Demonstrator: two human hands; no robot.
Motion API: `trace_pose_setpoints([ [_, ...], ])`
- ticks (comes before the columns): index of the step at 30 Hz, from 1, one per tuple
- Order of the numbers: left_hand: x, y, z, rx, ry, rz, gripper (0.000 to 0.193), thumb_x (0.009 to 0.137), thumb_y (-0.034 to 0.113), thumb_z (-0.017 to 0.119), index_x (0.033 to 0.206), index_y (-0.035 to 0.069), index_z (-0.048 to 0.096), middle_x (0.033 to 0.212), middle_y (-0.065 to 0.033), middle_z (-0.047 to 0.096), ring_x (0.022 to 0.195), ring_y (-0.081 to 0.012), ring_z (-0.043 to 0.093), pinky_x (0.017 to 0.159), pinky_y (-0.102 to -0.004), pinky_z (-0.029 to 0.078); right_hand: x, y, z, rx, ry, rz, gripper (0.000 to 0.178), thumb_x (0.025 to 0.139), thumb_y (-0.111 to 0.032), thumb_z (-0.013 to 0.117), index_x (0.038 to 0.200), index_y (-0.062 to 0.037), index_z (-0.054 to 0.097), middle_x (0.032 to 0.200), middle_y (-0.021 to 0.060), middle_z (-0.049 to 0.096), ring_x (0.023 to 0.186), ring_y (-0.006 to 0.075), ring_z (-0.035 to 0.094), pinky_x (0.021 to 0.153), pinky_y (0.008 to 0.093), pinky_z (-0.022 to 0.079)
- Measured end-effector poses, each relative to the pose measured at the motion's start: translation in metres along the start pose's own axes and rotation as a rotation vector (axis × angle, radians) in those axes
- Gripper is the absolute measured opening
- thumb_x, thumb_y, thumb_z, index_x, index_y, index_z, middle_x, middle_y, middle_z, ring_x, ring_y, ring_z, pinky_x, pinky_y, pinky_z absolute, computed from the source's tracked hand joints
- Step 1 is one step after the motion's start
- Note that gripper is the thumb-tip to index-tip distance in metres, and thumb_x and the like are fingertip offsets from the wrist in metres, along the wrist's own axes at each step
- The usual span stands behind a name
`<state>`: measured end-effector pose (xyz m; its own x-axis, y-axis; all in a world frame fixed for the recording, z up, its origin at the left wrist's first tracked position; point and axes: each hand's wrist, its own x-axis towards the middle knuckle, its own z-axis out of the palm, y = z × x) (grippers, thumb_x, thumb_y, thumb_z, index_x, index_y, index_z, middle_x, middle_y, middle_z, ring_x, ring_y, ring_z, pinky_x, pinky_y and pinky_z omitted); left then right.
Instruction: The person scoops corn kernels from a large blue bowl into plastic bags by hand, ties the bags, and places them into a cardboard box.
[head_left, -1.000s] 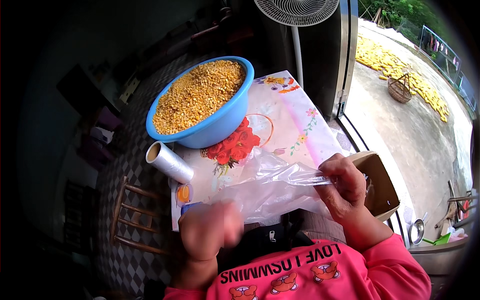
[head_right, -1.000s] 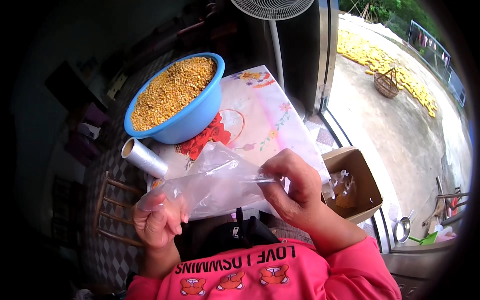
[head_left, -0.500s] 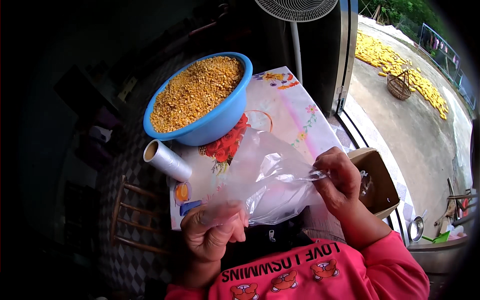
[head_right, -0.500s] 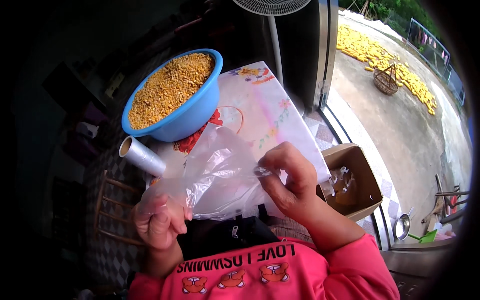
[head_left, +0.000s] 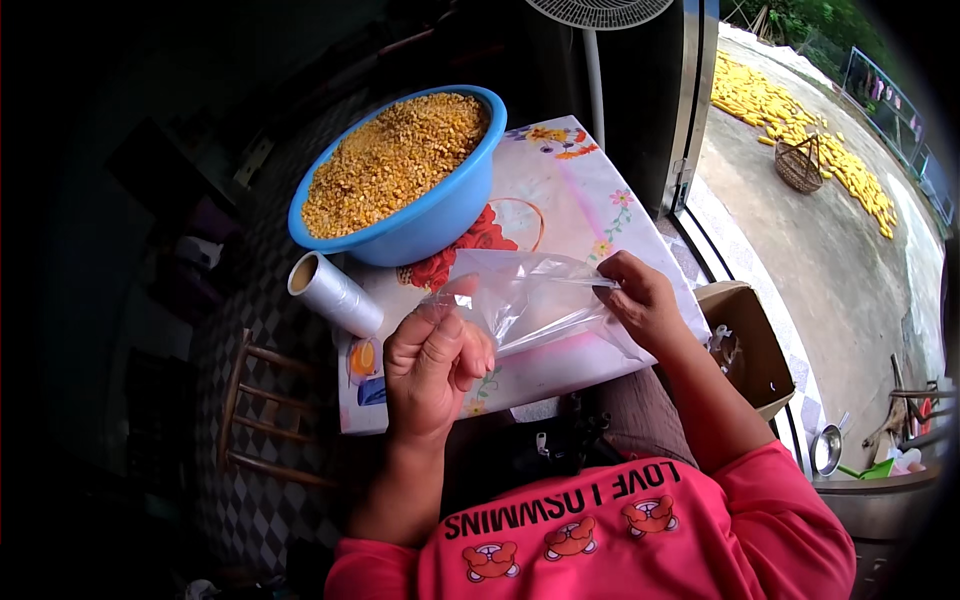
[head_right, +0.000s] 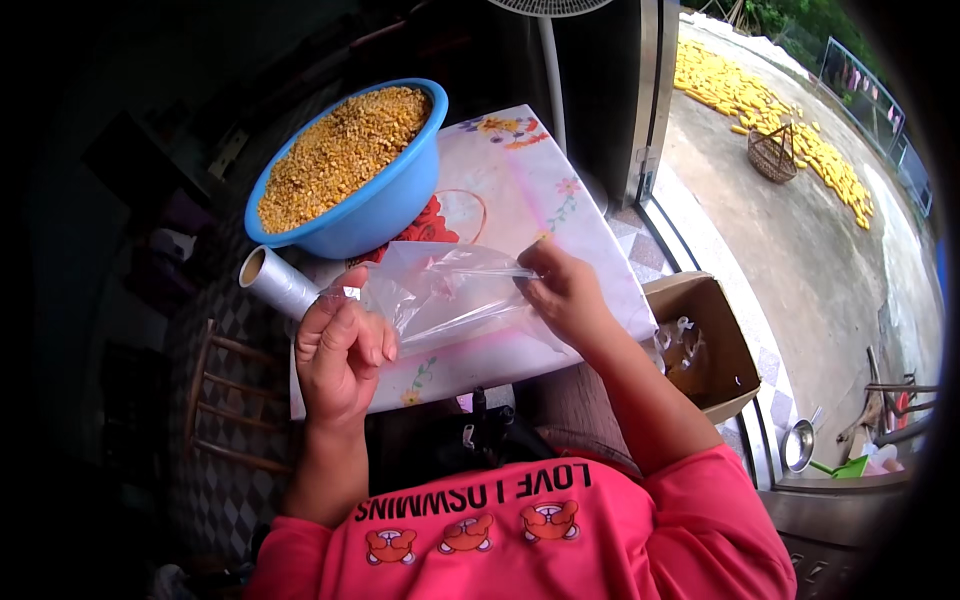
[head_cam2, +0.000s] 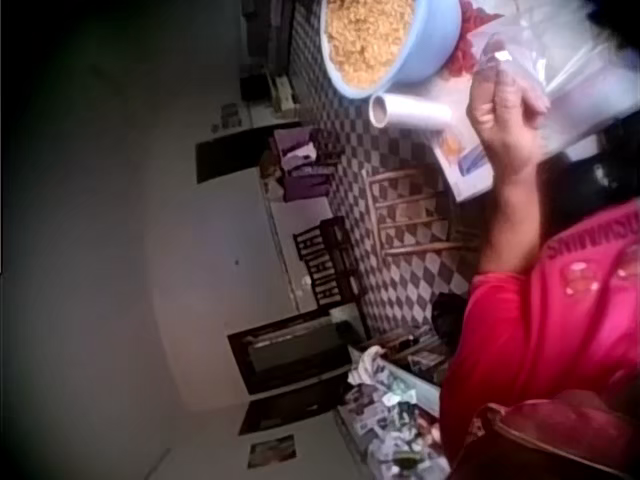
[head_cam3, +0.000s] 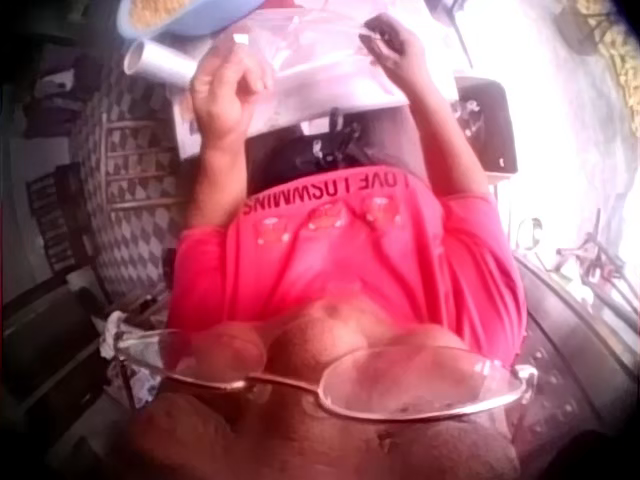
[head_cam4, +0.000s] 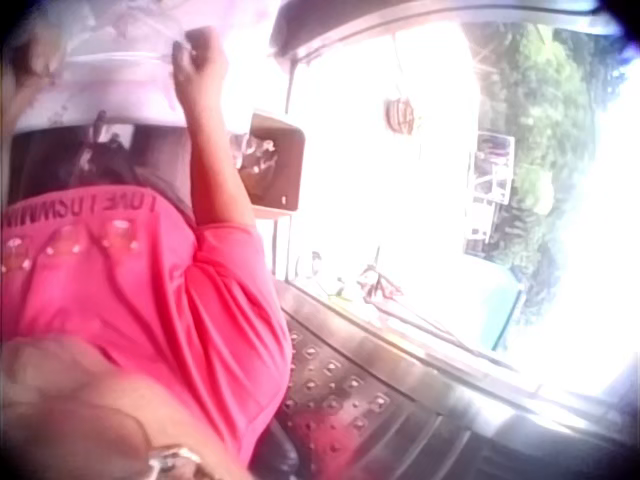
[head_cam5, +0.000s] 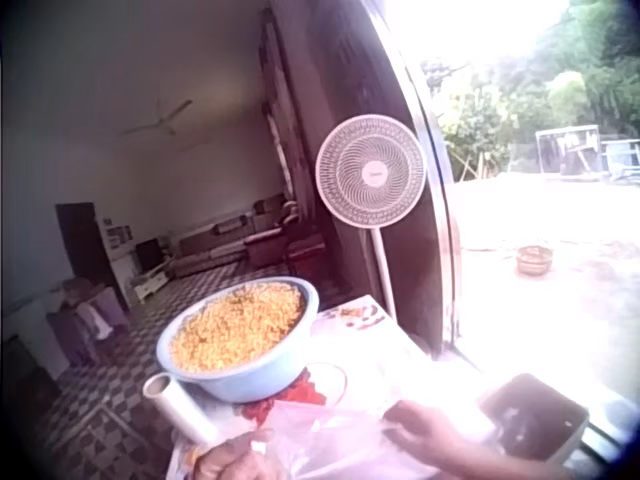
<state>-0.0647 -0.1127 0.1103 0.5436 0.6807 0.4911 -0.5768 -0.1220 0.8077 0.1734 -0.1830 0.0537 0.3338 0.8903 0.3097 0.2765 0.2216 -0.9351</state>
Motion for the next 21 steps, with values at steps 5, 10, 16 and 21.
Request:
trace_pose_setpoints([
  [5, 0.004, -0.001, 0.013, 0.433, -0.096, -0.247, 0.036, 0.091, 0.013, 0.053, 0.125, 0.002, 0.046, 0.093, -0.0082, 0.064, 0.057, -0.0089, 0.051, 0.055, -0.02, 0.043, -0.002, 0.01, 0.006, 0.543, -0.003, 0.229, 0.014, 0.087, -0.014, 0.057, 0.097, -0.0044, 0.051, 0.08, 0.0034, 0.056, 0.068, 0.0091, 0.055, 0.055, 0.0212, 0.045],
  [10, 0.015, -0.037, 0.034, 1.011, -0.352, -0.041, 0.058, 0.082, 0.013, 0.061, 0.132, 0.0, 0.036, 0.089, -0.0141, 0.064, 0.068, -0.0225, 0.059, 0.063, -0.0335, 0.048, -0.006, 0.008, 0.022, 0.538, 0.019, 0.176, 0.014, 0.088, -0.015, 0.056, 0.096, -0.0042, 0.051, 0.08, 0.0022, 0.056, 0.067, 0.0089, 0.054, 0.054, 0.0208, 0.044],
  [16, 0.018, -0.066, 0.024, 1.353, -0.465, -0.004, 0.062, 0.077, 0.002, 0.058, 0.134, 0.001, 0.034, 0.097, -0.0211, 0.062, 0.078, -0.036, 0.06, 0.07, -0.0424, 0.048, -0.006, 0.006, 0.017, 0.514, 0.028, 0.18, 0.012, 0.089, -0.014, 0.056, 0.092, -0.0036, 0.051, 0.077, 0.0024, 0.056, 0.062, 0.0087, 0.053, 0.053, 0.0214, 0.043],
  [21, 0.013, -0.057, 0.02, 1.324, -0.539, -0.057, 0.061, 0.078, 0.002, 0.057, 0.135, 0.003, 0.035, 0.091, -0.0233, 0.061, 0.079, -0.0399, 0.059, 0.069, -0.046, 0.046, 0.008, 0.034, -0.001, 0.197, 0.239, 0.067, 0.006, 0.083, -0.004, 0.054, 0.086, -0.0004, 0.05, 0.071, 0.0046, 0.054, 0.062, 0.0108, 0.052, 0.057, 0.0243, 0.045],
])
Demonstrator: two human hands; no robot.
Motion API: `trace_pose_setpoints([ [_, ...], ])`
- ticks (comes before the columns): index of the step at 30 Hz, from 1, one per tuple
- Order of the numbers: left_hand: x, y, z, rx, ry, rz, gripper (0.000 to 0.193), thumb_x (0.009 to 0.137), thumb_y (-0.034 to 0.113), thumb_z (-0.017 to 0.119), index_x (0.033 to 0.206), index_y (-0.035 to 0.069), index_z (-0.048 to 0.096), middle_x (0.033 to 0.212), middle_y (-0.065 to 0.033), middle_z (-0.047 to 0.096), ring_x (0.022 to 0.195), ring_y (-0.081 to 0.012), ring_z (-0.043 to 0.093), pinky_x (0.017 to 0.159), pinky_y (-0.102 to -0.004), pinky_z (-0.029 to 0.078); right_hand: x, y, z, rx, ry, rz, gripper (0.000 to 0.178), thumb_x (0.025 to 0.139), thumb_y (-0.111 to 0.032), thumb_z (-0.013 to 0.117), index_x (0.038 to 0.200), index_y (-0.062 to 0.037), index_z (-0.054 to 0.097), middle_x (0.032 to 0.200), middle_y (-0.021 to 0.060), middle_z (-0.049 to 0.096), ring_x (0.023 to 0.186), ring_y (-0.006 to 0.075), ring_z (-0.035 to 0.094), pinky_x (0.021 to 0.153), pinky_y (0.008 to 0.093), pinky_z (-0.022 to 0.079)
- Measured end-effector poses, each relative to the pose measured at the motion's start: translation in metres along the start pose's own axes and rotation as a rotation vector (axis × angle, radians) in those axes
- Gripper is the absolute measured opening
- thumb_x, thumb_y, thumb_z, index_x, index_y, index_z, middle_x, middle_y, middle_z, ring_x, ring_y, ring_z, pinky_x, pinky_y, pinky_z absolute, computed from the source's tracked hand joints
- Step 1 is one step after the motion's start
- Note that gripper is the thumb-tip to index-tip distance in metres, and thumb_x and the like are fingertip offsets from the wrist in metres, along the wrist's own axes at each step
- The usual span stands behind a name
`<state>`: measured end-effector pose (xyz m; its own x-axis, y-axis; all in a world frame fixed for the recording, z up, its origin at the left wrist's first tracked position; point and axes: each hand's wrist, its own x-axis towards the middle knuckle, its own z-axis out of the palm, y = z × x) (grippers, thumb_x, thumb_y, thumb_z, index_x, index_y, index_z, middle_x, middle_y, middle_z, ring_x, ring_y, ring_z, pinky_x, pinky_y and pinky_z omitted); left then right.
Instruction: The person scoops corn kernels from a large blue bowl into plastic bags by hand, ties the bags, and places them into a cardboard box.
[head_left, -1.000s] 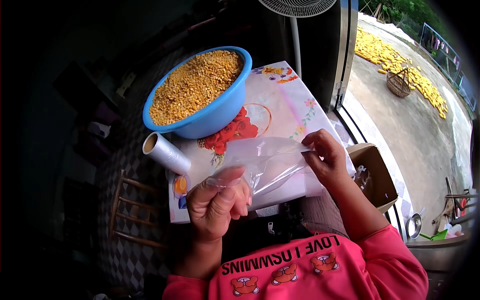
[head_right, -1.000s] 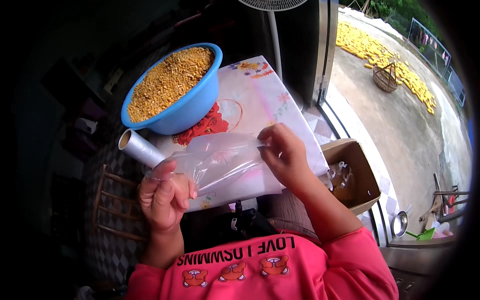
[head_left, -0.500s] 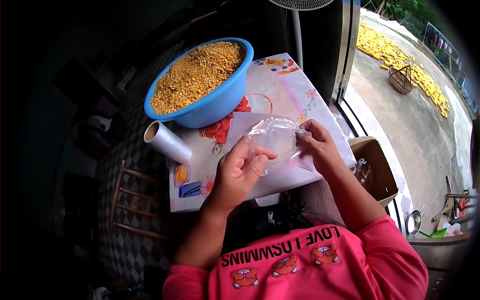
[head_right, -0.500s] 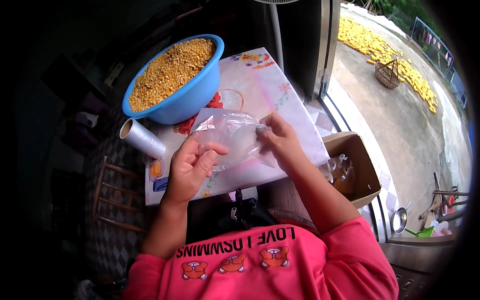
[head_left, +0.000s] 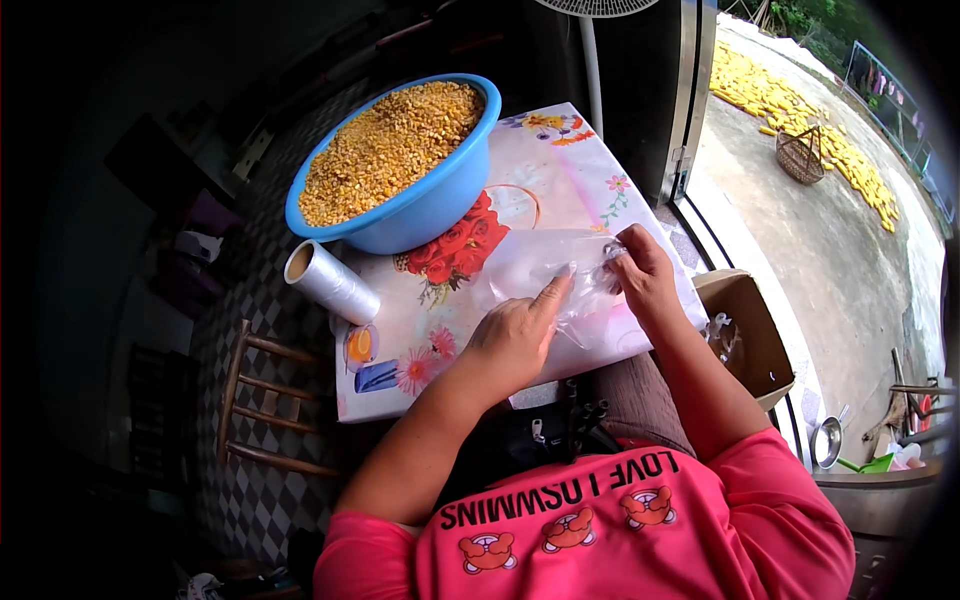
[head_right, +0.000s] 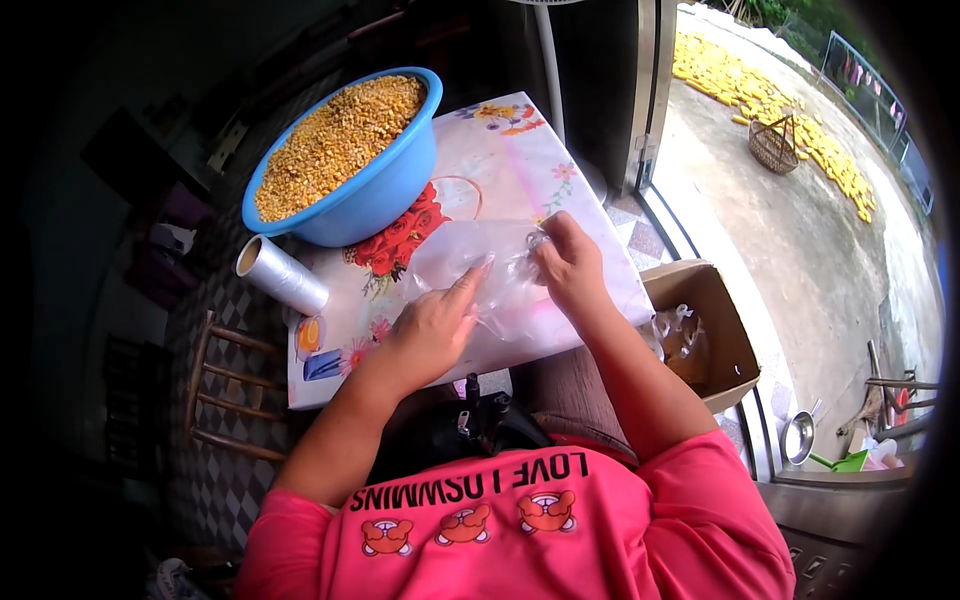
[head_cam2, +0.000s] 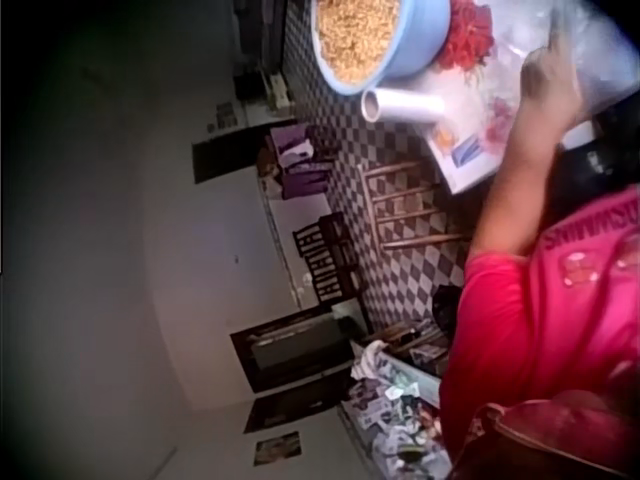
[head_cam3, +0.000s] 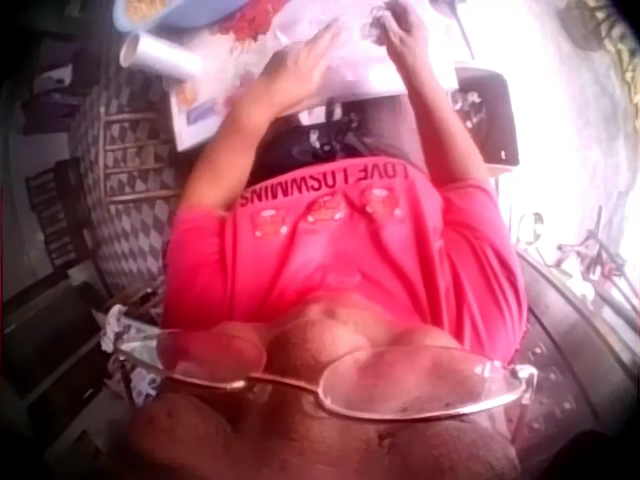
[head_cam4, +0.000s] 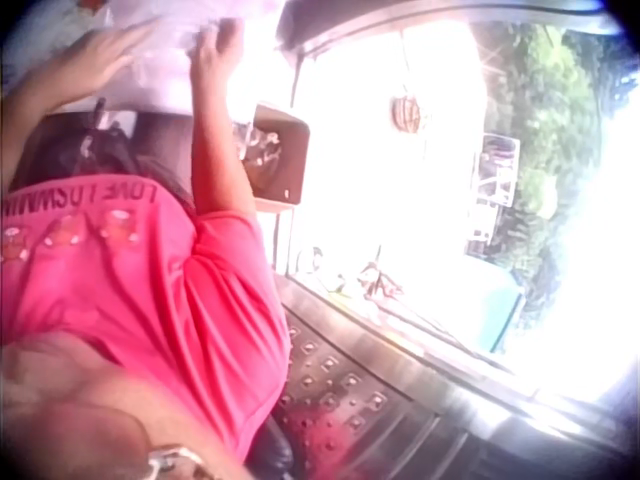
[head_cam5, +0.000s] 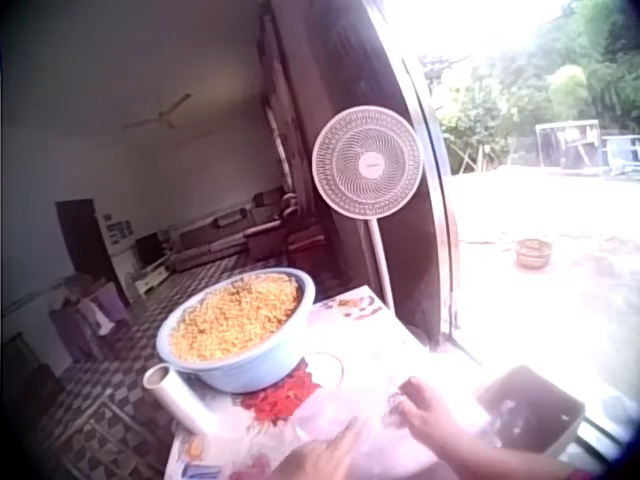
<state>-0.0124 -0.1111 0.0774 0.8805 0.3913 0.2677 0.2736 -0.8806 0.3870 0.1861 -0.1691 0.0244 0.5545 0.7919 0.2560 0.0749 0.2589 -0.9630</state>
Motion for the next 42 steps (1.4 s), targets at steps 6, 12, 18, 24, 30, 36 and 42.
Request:
trace_pose_setpoints([
  [6, -0.019, -0.015, -0.006, 0.093, -0.062, 0.032, 0.059, 0.078, 0.004, 0.059, 0.133, 0.004, 0.037, 0.082, -0.0209, 0.059, 0.075, -0.0388, 0.057, 0.069, -0.0454, 0.045, 0.014, 0.007, -0.016, 0.114, 0.054, -0.017, 0.006, 0.087, -0.006, 0.055, 0.089, -0.0033, 0.05, 0.072, 0.0051, 0.054, 0.062, 0.014, 0.053, 0.059, 0.027, 0.046],
  [12, -0.016, -0.011, -0.012, 0.096, -0.049, 0.106, 0.059, 0.077, 0.006, 0.063, 0.131, 0.003, 0.04, 0.078, -0.0165, 0.06, 0.073, -0.0342, 0.059, 0.067, -0.0417, 0.047, 0.01, -0.011, -0.01, 0.779, -0.001, 0.511, 0.009, 0.087, -0.013, 0.056, 0.093, -0.0095, 0.05, 0.073, 0.0023, 0.054, 0.054, 0.0111, 0.048, 0.049, 0.0221, 0.041],
  [18, -0.012, -0.006, -0.024, -0.286, -0.058, -0.212, 0.05, 0.076, 0.012, 0.068, 0.121, 0.0, 0.048, 0.069, -0.0117, 0.061, 0.061, -0.0256, 0.06, 0.057, -0.0335, 0.047, 0.0, -0.029, -0.009, 0.462, -0.083, 0.334, 0.016, 0.088, -0.023, 0.059, 0.086, -0.0076, 0.056, 0.061, -0.0039, 0.048, 0.048, 0.0053, 0.042, 0.043, 0.0186, 0.031],
  [24, -0.017, -0.019, -0.026, -0.436, 0.208, -0.264, 0.02, 0.086, 0.017, 0.063, 0.092, -0.001, 0.061, 0.061, -0.0033, 0.055, 0.053, -0.0102, 0.053, 0.051, -0.0247, 0.043, -0.007, -0.039, -0.006, 0.192, -0.189, 0.275, 0.039, 0.089, -0.041, 0.055, 0.084, -0.0026, 0.06, 0.057, -0.0052, 0.041, 0.047, 0.0045, 0.034, 0.043, 0.0212, 0.022],
  [30, -0.021, 0.004, -0.061, -1.226, 0.275, -0.262, 0.035, 0.097, 0.026, 0.042, 0.103, -0.005, 0.058, 0.053, 0.0002, 0.043, 0.042, -0.0057, 0.034, 0.047, -0.0225, 0.041, -0.014, -0.058, -0.011, 0.217, -0.296, 0.187, 0.037, 0.087, -0.041, 0.057, 0.09, -0.0036, 0.061, 0.063, -0.0045, 0.045, 0.052, 0.0038, 0.037, 0.047, 0.0205, 0.025],
  [36, -0.027, 0.031, -0.083, -1.186, 0.402, -0.216, 0.037, 0.098, 0.026, 0.038, 0.116, -0.004, 0.05, 0.053, 0.0003, 0.042, 0.042, -0.0049, 0.032, 0.045, -0.0216, 0.039, -0.024, -0.084, -0.008, 0.396, -0.331, 0.256, 0.025, 0.081, -0.02, 0.067, 0.099, -0.0069, 0.055, 0.072, -0.0037, 0.052, 0.054, 0.0031, 0.041, 0.048, 0.0181, 0.028],
  [42, -0.03, 0.038, -0.088, -1.107, 0.443, -0.124, 0.037, 0.099, 0.026, 0.037, 0.119, -0.003, 0.048, 0.052, 0.0007, 0.04, 0.041, -0.0045, 0.032, 0.042, -0.0212, 0.038, -0.026, -0.098, -0.012, 0.673, -0.395, 0.222, 0.034, 0.08, -0.01, 0.064, 0.109, -0.0072, 0.047, 0.081, 0.0004, 0.053, 0.053, 0.0043, 0.042, 0.046, 0.0188, 0.028],
])
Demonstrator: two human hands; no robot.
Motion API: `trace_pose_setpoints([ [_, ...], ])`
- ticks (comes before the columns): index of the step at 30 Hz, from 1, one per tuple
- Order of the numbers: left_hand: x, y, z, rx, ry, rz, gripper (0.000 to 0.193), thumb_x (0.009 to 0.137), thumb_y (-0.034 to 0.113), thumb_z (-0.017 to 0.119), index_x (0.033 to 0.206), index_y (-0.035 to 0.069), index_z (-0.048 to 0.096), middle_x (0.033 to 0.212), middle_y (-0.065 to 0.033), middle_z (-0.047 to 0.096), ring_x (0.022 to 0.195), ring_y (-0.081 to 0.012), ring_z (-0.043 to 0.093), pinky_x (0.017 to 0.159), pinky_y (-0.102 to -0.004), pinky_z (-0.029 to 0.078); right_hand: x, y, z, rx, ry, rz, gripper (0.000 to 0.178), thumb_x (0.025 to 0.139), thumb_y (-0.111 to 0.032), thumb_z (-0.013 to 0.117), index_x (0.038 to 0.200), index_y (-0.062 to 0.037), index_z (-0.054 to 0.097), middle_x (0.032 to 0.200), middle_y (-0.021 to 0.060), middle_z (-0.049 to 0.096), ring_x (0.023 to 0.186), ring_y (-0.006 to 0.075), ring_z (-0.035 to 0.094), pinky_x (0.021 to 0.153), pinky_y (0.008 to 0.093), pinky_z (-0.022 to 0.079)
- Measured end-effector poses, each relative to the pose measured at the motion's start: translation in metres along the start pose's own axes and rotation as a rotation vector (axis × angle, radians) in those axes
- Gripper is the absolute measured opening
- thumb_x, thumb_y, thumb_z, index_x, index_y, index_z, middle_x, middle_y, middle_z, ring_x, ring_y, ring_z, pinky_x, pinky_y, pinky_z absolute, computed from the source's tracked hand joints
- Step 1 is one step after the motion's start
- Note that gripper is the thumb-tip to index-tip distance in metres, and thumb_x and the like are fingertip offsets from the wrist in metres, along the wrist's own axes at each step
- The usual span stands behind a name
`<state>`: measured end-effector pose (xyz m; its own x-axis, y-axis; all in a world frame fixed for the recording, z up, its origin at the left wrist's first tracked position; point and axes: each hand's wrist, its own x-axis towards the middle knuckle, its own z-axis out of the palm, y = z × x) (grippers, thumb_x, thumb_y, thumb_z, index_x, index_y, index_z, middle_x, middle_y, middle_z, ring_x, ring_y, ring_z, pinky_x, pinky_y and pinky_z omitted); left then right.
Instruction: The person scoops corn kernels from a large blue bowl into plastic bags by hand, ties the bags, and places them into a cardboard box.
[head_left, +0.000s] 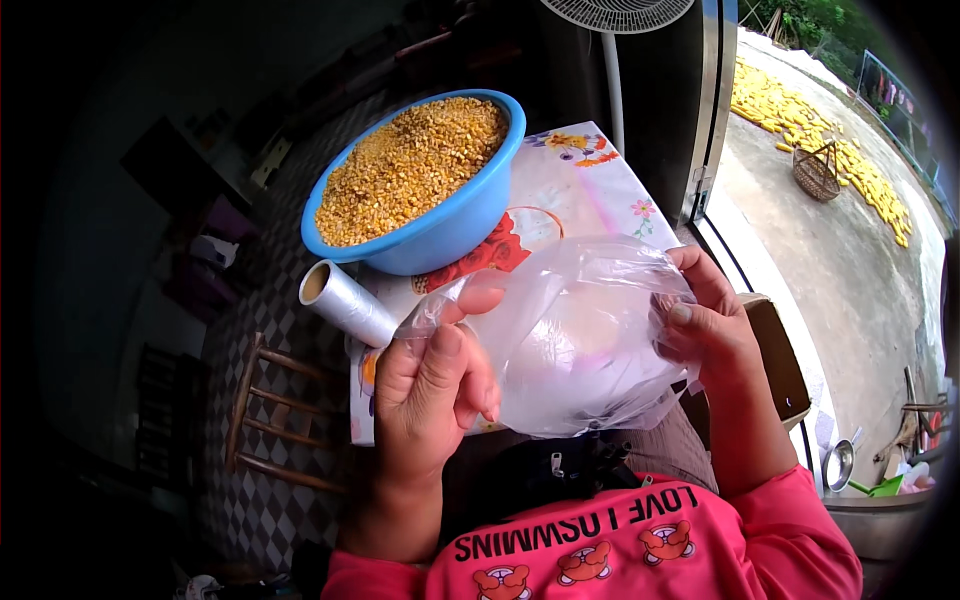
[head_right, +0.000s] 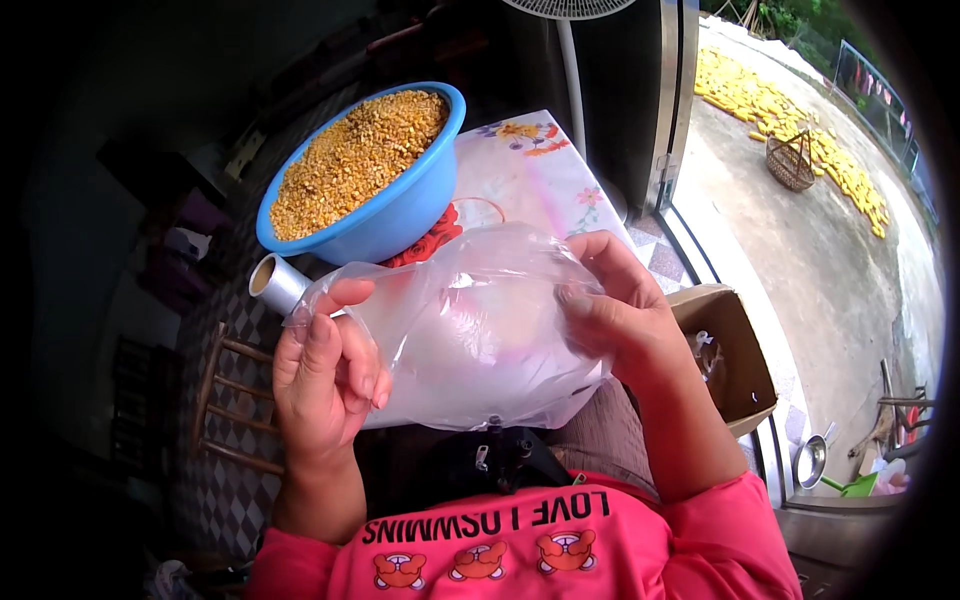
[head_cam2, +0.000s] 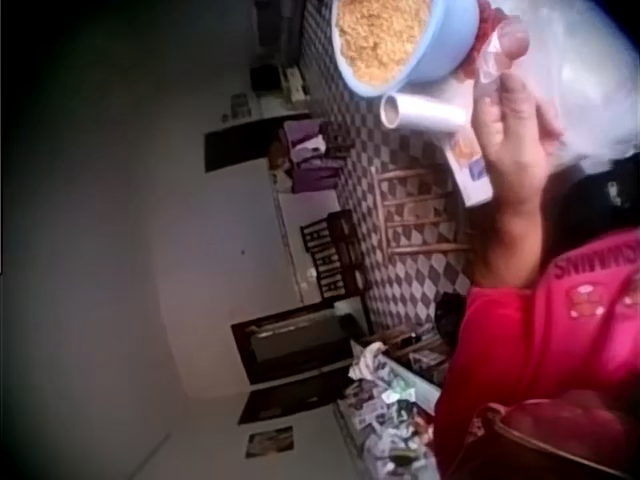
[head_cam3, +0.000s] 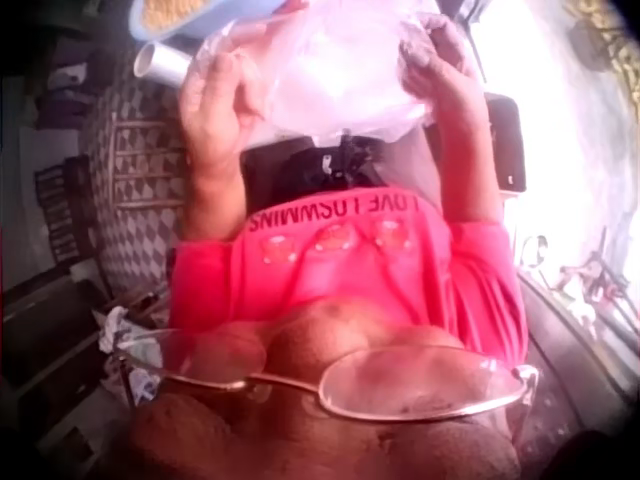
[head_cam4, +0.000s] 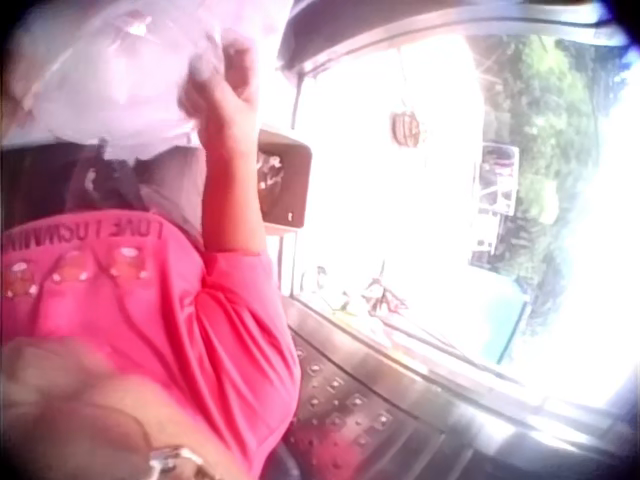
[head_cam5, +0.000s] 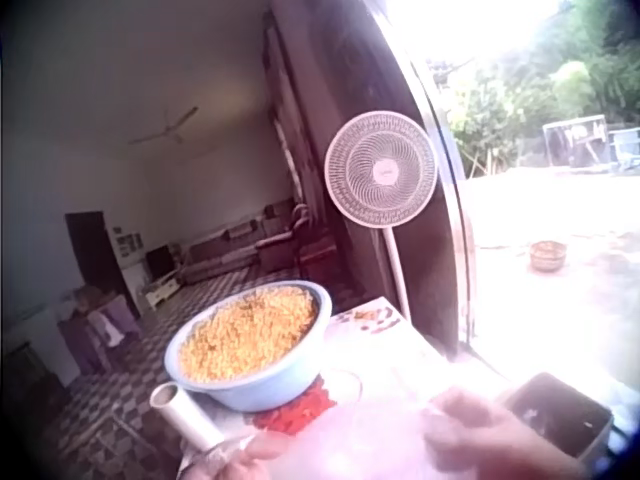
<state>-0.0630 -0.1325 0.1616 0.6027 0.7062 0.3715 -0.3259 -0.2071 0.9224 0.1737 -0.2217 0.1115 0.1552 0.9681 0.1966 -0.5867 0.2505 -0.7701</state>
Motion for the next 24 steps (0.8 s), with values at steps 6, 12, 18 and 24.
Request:
trace_pose_setpoints([
  [6, 0.003, -0.013, -0.008, -0.111, 0.121, -0.11, 0.035, 0.099, 0.026, 0.036, 0.12, 0.002, 0.049, 0.054, 0.0015, 0.04, 0.04, -0.0042, 0.029, 0.041, -0.0201, 0.036, 0.014, 0.015, -0.007, -0.11, 0.126, -0.049, 0.044, 0.081, -0.006, 0.062, 0.121, -0.0076, 0.044, 0.092, 0.0072, 0.054, 0.062, 0.0092, 0.05, 0.05, 0.0215, 0.041],
  [12, 0.021, -0.037, -0.012, -0.328, 0.168, -0.209, 0.033, 0.099, 0.028, 0.037, 0.119, 0.007, 0.051, 0.06, 0.0018, 0.042, 0.046, -0.0049, 0.032, 0.048, -0.0228, 0.036, 0.06, 0.009, -0.031, -0.211, 0.251, -0.006, 0.032, 0.081, 0.002, 0.057, 0.112, -0.0038, 0.056, 0.1, 0.0134, 0.055, 0.073, 0.0166, 0.057, 0.065, 0.0246, 0.05],
  [18, 0.032, -0.059, -0.013, -0.433, 0.332, -0.228, 0.03, 0.098, 0.029, 0.041, 0.117, 0.009, 0.052, 0.061, 0.0011, 0.043, 0.049, -0.0069, 0.035, 0.054, -0.0267, 0.039, 0.081, -0.009, 0.031, -1.335, -0.005, -0.668, 0.022, 0.08, 0.007, 0.054, 0.099, -0.0032, 0.058, 0.095, 0.0115, 0.06, 0.093, 0.0241, 0.057, 0.078, 0.0315, 0.047],
  [24, 0.045, -0.06, -0.023, -0.497, 0.344, -0.171, 0.03, 0.097, 0.028, 0.043, 0.119, 0.01, 0.051, 0.062, 0.0003, 0.047, 0.051, -0.0078, 0.039, 0.056, -0.0284, 0.041, 0.087, 0.025, 0.026, -1.939, -0.753, -0.183, 0.024, 0.074, -0.009, 0.064, 0.098, -0.0087, 0.065, 0.094, 0.008, 0.063, 0.096, 0.025, 0.056, 0.092, 0.0389, 0.04],
])
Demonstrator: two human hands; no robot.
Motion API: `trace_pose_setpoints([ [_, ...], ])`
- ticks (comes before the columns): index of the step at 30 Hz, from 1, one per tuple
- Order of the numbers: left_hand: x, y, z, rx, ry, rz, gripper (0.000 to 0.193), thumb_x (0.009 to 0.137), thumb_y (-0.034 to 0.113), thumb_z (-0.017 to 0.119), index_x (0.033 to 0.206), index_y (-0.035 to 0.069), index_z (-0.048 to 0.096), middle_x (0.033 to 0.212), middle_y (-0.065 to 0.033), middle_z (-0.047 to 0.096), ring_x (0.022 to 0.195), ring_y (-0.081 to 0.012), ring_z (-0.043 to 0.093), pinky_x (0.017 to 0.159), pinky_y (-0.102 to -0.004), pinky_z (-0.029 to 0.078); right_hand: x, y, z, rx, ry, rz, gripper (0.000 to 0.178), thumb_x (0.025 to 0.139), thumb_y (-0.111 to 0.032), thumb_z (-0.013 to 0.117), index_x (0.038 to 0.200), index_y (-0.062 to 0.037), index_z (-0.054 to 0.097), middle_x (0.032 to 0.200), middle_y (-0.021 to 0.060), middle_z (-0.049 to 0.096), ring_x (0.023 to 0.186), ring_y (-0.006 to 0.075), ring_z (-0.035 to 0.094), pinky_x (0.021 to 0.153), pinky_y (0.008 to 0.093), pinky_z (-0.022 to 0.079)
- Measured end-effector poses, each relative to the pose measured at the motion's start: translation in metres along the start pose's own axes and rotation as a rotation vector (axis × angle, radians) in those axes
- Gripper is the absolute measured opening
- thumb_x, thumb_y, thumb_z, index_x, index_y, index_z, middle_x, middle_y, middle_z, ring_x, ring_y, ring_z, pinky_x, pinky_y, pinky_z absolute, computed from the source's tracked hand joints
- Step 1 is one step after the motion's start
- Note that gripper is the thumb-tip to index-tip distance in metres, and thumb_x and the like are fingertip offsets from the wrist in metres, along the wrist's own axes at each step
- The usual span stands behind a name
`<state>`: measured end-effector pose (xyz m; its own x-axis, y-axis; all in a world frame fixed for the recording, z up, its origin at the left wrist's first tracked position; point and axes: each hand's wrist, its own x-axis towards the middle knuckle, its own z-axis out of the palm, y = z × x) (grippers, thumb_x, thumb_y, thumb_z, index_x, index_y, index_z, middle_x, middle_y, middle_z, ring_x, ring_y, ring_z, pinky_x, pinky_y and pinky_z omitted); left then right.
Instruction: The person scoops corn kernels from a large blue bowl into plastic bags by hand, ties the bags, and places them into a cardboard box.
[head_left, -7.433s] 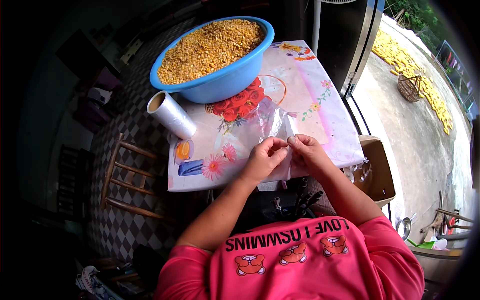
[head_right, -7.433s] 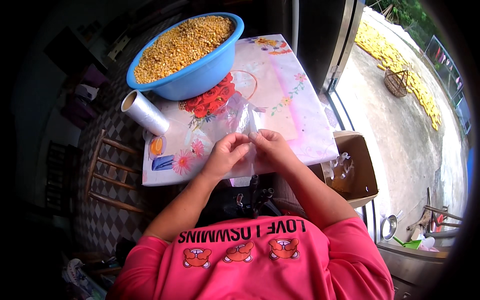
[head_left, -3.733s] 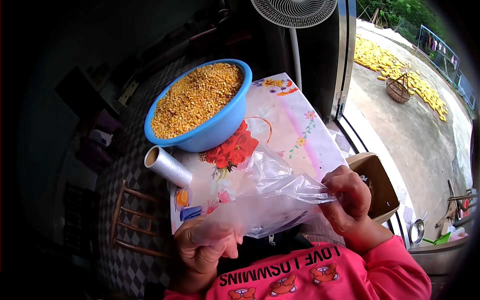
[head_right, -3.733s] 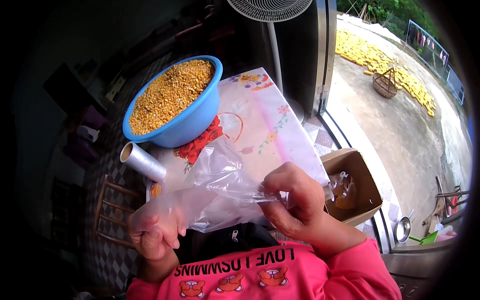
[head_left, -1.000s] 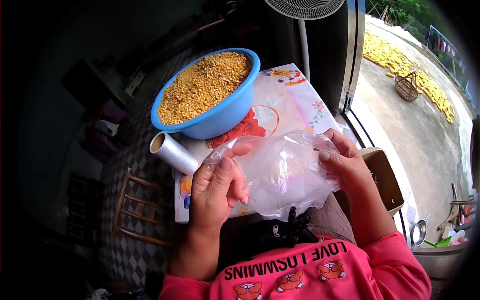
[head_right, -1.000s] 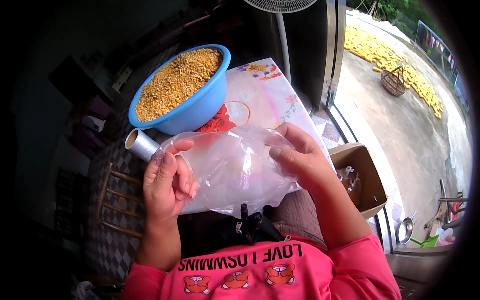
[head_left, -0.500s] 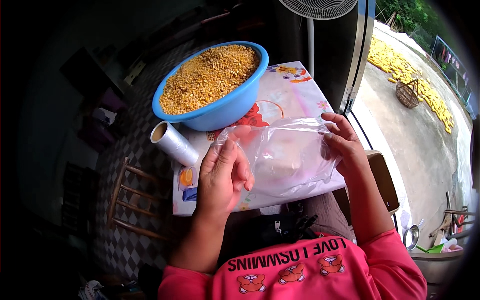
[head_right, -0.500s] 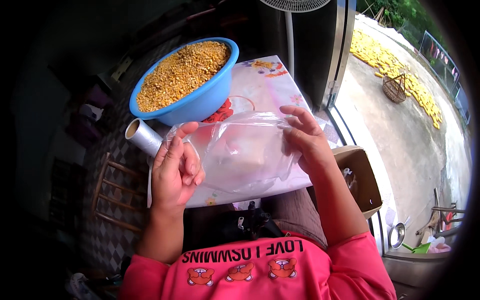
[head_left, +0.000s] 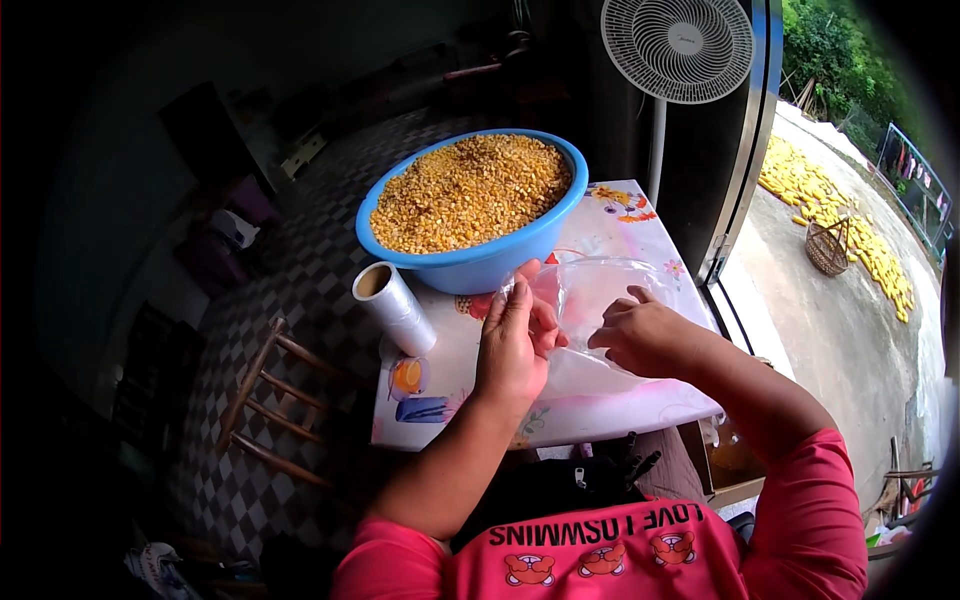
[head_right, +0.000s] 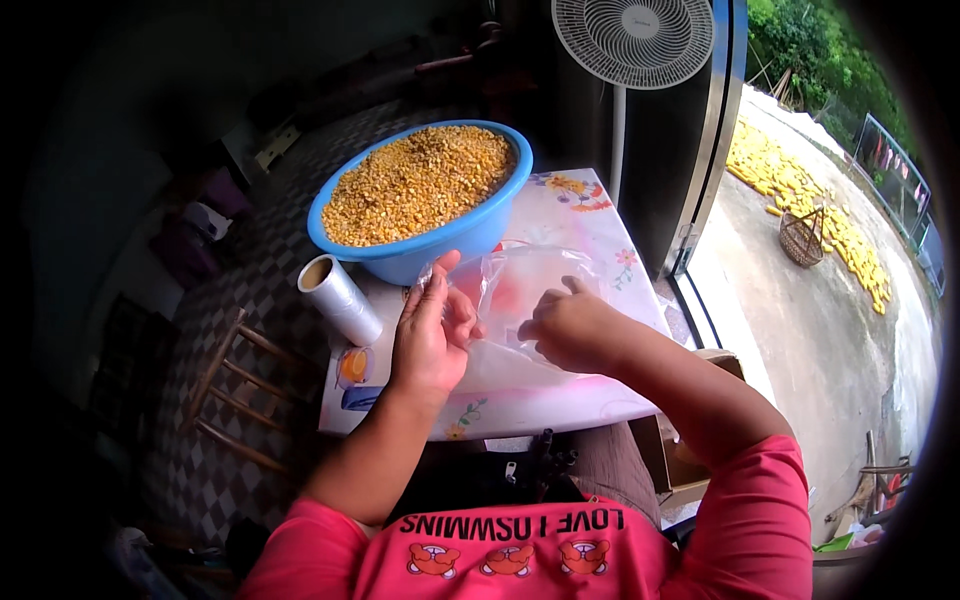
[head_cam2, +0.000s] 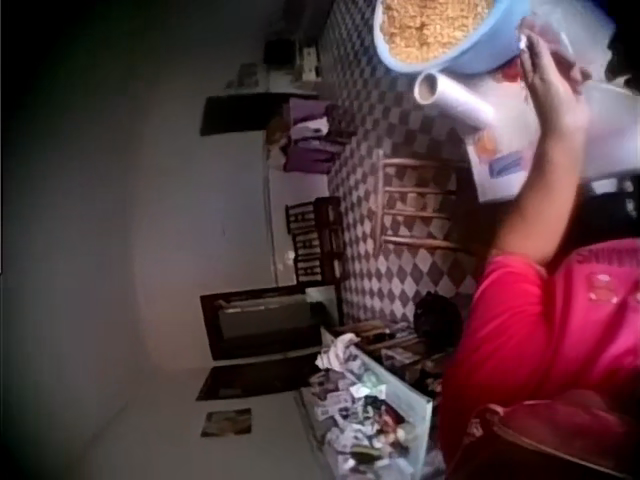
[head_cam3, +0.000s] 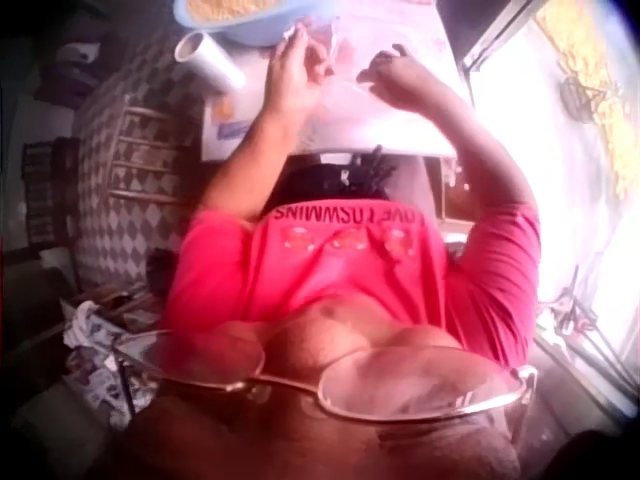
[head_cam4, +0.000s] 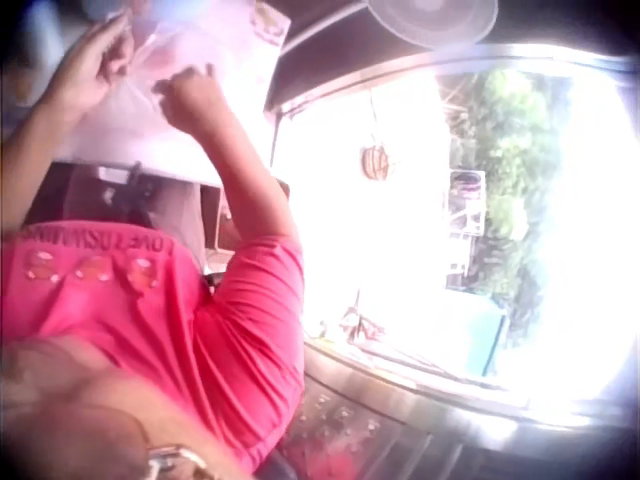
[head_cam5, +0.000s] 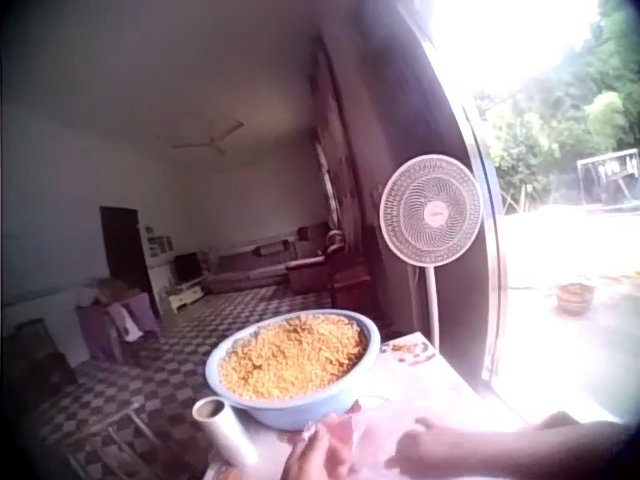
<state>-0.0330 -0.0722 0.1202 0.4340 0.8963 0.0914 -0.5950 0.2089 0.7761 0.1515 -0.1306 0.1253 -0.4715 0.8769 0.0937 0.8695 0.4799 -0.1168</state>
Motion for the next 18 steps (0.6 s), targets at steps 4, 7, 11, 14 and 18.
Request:
trace_pose_setpoints([
  [4, 0.006, 0.015, -0.026, 0.04, 0.044, 0.048, 0.032, 0.097, 0.029, 0.043, 0.12, 0.008, 0.05, 0.062, 0.0001, 0.048, 0.05, -0.0077, 0.04, 0.053, -0.0282, 0.043, 0.01, 0.028, 0.002, 0.325, -0.067, -0.203, 0.02, 0.077, -0.008, 0.059, 0.095, -0.0058, 0.066, 0.091, 0.0111, 0.066, 0.089, 0.0275, 0.06, 0.087, 0.0367, 0.045],
  [7, 0.021, 0.014, -0.044, 0.026, 0.071, 0.048, 0.033, 0.097, 0.031, 0.043, 0.12, 0.008, 0.05, 0.062, -0.0007, 0.049, 0.048, -0.0076, 0.041, 0.05, -0.0277, 0.045, 0.026, 0.036, -0.002, 0.424, -0.005, -0.089, 0.02, 0.077, -0.005, 0.059, 0.096, -0.0039, 0.066, 0.091, 0.0119, 0.066, 0.087, 0.0281, 0.062, 0.082, 0.0342, 0.048],
  [11, 0.05, -0.007, -0.066, -0.012, -0.025, 0.016, 0.035, 0.095, 0.032, 0.046, 0.12, 0.007, 0.05, 0.063, -0.0004, 0.048, 0.05, -0.0098, 0.039, 0.052, -0.0304, 0.041, 0.05, 0.064, 0.007, 0.463, 0.112, -0.032, 0.014, 0.079, -0.005, 0.061, 0.092, -0.0029, 0.066, 0.085, 0.0109, 0.067, 0.075, 0.0236, 0.065, 0.07, 0.0315, 0.052],
  [14, 0.067, -0.023, -0.084, -0.028, -0.082, -0.062, 0.038, 0.095, 0.035, 0.046, 0.122, 0.008, 0.05, 0.062, -0.0007, 0.05, 0.05, -0.0087, 0.042, 0.049, -0.0288, 0.043, 0.073, 0.067, -0.006, 0.532, 0.302, 0.106, 0.01, 0.085, -0.009, 0.061, 0.093, -0.0027, 0.063, 0.08, 0.0083, 0.065, 0.072, 0.0173, 0.063, 0.066, 0.0294, 0.051],
  [18, 0.082, -0.048, -0.115, -0.057, -0.186, -0.034, 0.04, 0.094, 0.034, 0.047, 0.122, 0.005, 0.05, 0.061, -0.0027, 0.047, 0.05, -0.0135, 0.045, 0.05, -0.0296, 0.043, 0.133, 0.077, -0.034, 0.439, 0.509, 0.225, 0.009, 0.087, -0.011, 0.06, 0.091, -0.0029, 0.059, 0.082, 0.0101, 0.063, 0.077, 0.0188, 0.063, 0.066, 0.0304, 0.05],
])
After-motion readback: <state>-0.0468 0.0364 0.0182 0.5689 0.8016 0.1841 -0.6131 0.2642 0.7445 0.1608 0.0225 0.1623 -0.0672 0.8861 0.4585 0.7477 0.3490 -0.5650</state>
